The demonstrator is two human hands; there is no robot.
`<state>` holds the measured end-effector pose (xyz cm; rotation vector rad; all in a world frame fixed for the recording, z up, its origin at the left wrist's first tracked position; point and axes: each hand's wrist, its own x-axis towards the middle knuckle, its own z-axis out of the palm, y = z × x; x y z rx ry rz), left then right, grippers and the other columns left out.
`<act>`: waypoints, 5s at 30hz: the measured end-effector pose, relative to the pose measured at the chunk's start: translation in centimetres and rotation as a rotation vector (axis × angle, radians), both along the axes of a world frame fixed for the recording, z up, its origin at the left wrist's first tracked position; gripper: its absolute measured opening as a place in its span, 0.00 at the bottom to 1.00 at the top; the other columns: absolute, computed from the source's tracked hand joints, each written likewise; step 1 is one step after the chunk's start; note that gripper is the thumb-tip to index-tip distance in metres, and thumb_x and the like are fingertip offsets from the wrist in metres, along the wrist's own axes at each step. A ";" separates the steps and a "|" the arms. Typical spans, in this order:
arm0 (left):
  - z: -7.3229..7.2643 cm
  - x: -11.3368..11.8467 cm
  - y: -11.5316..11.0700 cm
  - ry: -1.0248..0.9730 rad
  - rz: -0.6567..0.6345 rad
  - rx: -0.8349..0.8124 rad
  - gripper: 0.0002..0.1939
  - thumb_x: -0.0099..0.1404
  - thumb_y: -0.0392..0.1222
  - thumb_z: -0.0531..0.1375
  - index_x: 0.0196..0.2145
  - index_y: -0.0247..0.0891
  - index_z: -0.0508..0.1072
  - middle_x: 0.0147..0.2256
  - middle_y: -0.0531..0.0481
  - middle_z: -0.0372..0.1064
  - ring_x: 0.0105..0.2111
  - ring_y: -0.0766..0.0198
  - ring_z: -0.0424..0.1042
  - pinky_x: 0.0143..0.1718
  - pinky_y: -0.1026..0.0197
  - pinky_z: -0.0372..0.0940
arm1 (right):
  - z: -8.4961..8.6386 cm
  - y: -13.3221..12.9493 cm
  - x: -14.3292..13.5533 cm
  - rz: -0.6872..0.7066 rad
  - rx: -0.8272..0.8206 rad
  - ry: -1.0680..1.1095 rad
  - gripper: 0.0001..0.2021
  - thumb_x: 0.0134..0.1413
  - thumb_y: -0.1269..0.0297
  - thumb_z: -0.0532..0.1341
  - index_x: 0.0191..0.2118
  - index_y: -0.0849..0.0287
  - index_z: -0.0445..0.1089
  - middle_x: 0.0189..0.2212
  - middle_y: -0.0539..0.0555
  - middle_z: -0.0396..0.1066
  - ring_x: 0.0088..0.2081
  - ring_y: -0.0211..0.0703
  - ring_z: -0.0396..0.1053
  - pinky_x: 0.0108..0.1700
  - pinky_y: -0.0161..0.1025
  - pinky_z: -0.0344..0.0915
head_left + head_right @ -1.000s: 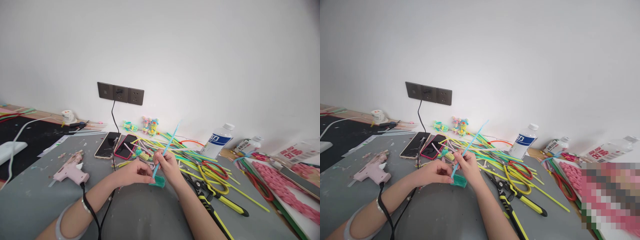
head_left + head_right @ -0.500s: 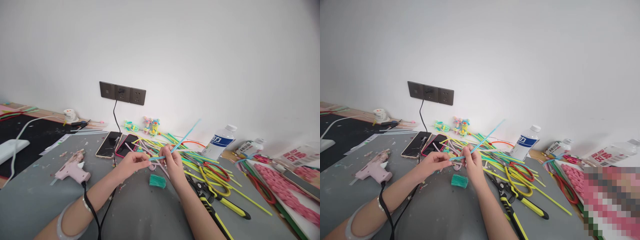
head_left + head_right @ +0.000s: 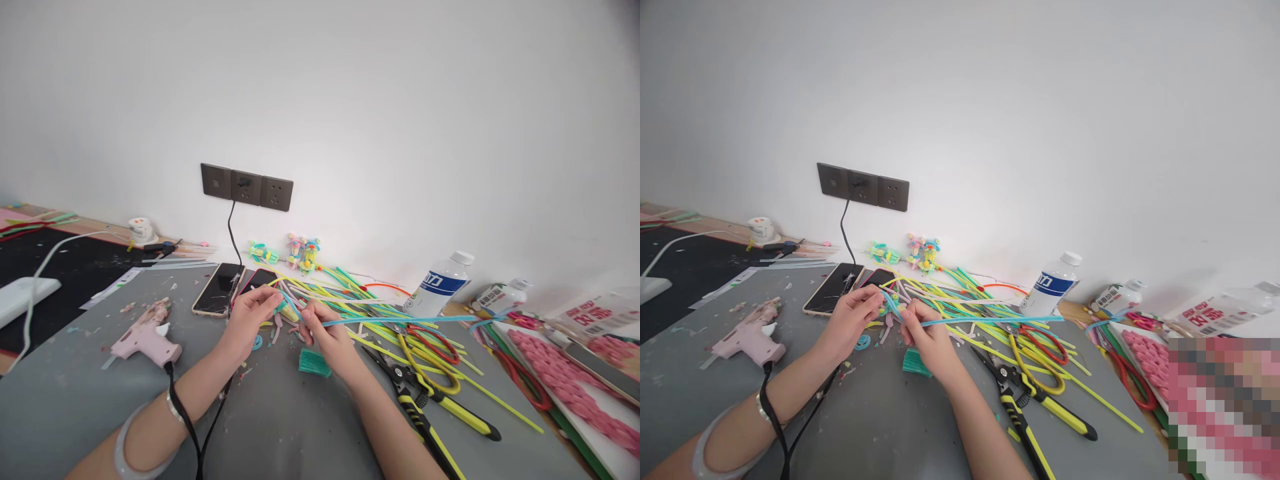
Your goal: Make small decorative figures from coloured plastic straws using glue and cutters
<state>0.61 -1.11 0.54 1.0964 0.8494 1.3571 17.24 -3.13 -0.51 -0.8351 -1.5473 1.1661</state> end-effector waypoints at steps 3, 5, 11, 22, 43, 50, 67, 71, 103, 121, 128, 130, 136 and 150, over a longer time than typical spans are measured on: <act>-0.1 0.1 0.0 -0.058 0.014 -0.022 0.18 0.49 0.52 0.71 0.23 0.35 0.72 0.21 0.57 0.56 0.21 0.73 0.51 0.21 0.67 0.53 | 0.1 -0.2 -0.2 0.089 -0.016 -0.010 0.20 0.64 0.49 0.56 0.25 0.54 0.57 0.17 0.44 0.59 0.21 0.36 0.55 0.28 0.36 0.57; -0.2 0.1 0.0 -0.087 0.042 -0.018 0.17 0.50 0.52 0.71 0.25 0.36 0.72 0.21 0.58 0.56 0.21 0.72 0.52 0.22 0.67 0.52 | 0.1 -0.2 -0.3 0.137 -0.007 -0.030 0.20 0.64 0.50 0.56 0.24 0.55 0.57 0.18 0.45 0.59 0.22 0.36 0.56 0.28 0.35 0.57; -0.2 -0.3 0.1 -0.021 0.036 0.056 0.17 0.54 0.51 0.69 0.24 0.36 0.69 0.22 0.58 0.56 0.22 0.72 0.53 0.24 0.66 0.52 | 0.1 -0.1 -0.2 0.067 -0.091 0.094 0.14 0.60 0.49 0.61 0.41 0.55 0.64 0.21 0.45 0.64 0.23 0.36 0.61 0.27 0.34 0.60; -1.0 -0.1 0.1 0.272 -0.354 -0.015 0.19 0.63 0.56 0.61 0.32 0.35 0.75 0.25 0.54 0.62 0.22 0.71 0.54 0.24 0.66 0.51 | -0.3 1.3 1.2 -0.255 -0.099 0.288 0.24 0.56 0.40 0.59 0.24 0.57 0.66 0.15 0.46 0.61 0.20 0.37 0.59 0.26 0.35 0.59; -1.5 -0.2 -0.4 0.562 -0.708 0.092 0.16 0.59 0.53 0.65 0.28 0.35 0.74 0.25 0.54 0.62 0.24 0.69 0.55 0.26 0.64 0.50 | -0.2 0.5 0.3 -0.067 -0.113 -0.010 0.29 0.57 0.36 0.55 0.21 0.58 0.65 0.13 0.45 0.59 0.14 0.33 0.56 0.18 0.32 0.54; -1.7 -0.3 -0.4 0.601 -0.715 0.116 0.17 0.60 0.53 0.64 0.25 0.35 0.70 0.23 0.56 0.57 0.23 0.69 0.52 0.24 0.64 0.47 | -0.6 0.3 0.1 -0.075 -0.094 -0.070 0.29 0.58 0.37 0.54 0.19 0.57 0.61 0.11 0.44 0.54 0.14 0.33 0.53 0.18 0.32 0.50; -1.3 -0.3 0.0 0.560 -0.535 0.056 0.17 0.62 0.50 0.62 0.24 0.35 0.68 0.24 0.56 0.54 0.26 0.68 0.52 0.28 0.64 0.47 | -0.5 0.6 0.5 -0.439 0.066 -0.137 0.28 0.59 0.41 0.55 0.17 0.56 0.59 0.13 0.46 0.54 0.18 0.36 0.51 0.22 0.37 0.48; -0.9 -0.3 0.1 0.509 -0.395 0.028 0.16 0.60 0.52 0.63 0.28 0.35 0.74 0.25 0.53 0.62 0.26 0.67 0.57 0.26 0.65 0.51 | -0.3 0.7 0.7 -0.480 0.032 -0.059 0.28 0.57 0.40 0.56 0.17 0.57 0.62 0.12 0.45 0.53 0.17 0.34 0.50 0.21 0.36 0.48; -0.4 -0.3 0.4 0.206 0.095 0.004 0.16 0.51 0.51 0.68 0.24 0.36 0.72 0.21 0.56 0.60 0.21 0.71 0.54 0.22 0.68 0.53 | 0.9 0.1 1.6 -0.292 0.184 0.115 0.18 0.64 0.52 0.55 0.30 0.57 0.73 0.23 0.53 0.72 0.25 0.42 0.69 0.30 0.39 0.64; -0.4 0.0 0.2 0.279 -0.166 0.057 0.23 0.60 0.61 0.60 0.32 0.35 0.76 0.21 0.55 0.58 0.20 0.69 0.55 0.21 0.66 0.51 | 0.9 0.3 1.9 -0.548 0.835 -0.764 0.08 0.66 0.68 0.58 0.38 0.54 0.74 0.28 0.51 0.68 0.32 0.42 0.64 0.43 0.43 0.54; -0.5 -0.4 0.3 0.438 -0.305 0.111 0.16 0.58 0.53 0.64 0.26 0.37 0.73 0.23 0.53 0.64 0.22 0.68 0.58 0.23 0.65 0.54 | 1.2 0.6 2.9 -0.496 0.882 -0.824 0.09 0.65 0.66 0.59 0.38 0.50 0.76 0.30 0.51 0.67 0.33 0.42 0.63 0.49 0.47 0.52; -0.9 -0.5 0.4 0.481 -0.353 0.106 0.16 0.59 0.52 0.64 0.25 0.37 0.72 0.21 0.55 0.62 0.21 0.69 0.57 0.23 0.65 0.53 | 1.1 0.6 3.0 -0.499 0.896 -0.823 0.08 0.65 0.65 0.59 0.39 0.50 0.76 0.30 0.51 0.68 0.34 0.42 0.63 0.51 0.48 0.52; -0.9 -0.6 0.4 0.444 -0.313 0.121 0.16 0.61 0.53 0.63 0.25 0.37 0.72 0.23 0.55 0.61 0.22 0.69 0.57 0.23 0.66 0.53 | 1.2 0.4 2.5 -0.467 0.888 -0.726 0.06 0.64 0.68 0.59 0.35 0.55 0.72 0.29 0.50 0.69 0.32 0.41 0.65 0.47 0.46 0.56; -0.6 -0.4 -0.2 0.211 -0.013 0.208 0.16 0.60 0.52 0.65 0.25 0.38 0.71 0.25 0.53 0.60 0.25 0.66 0.58 0.26 0.65 0.57 | 1.0 -0.7 0.4 -0.233 0.556 -0.390 0.09 0.63 0.70 0.54 0.31 0.55 0.62 0.27 0.51 0.64 0.29 0.41 0.61 0.29 0.37 0.58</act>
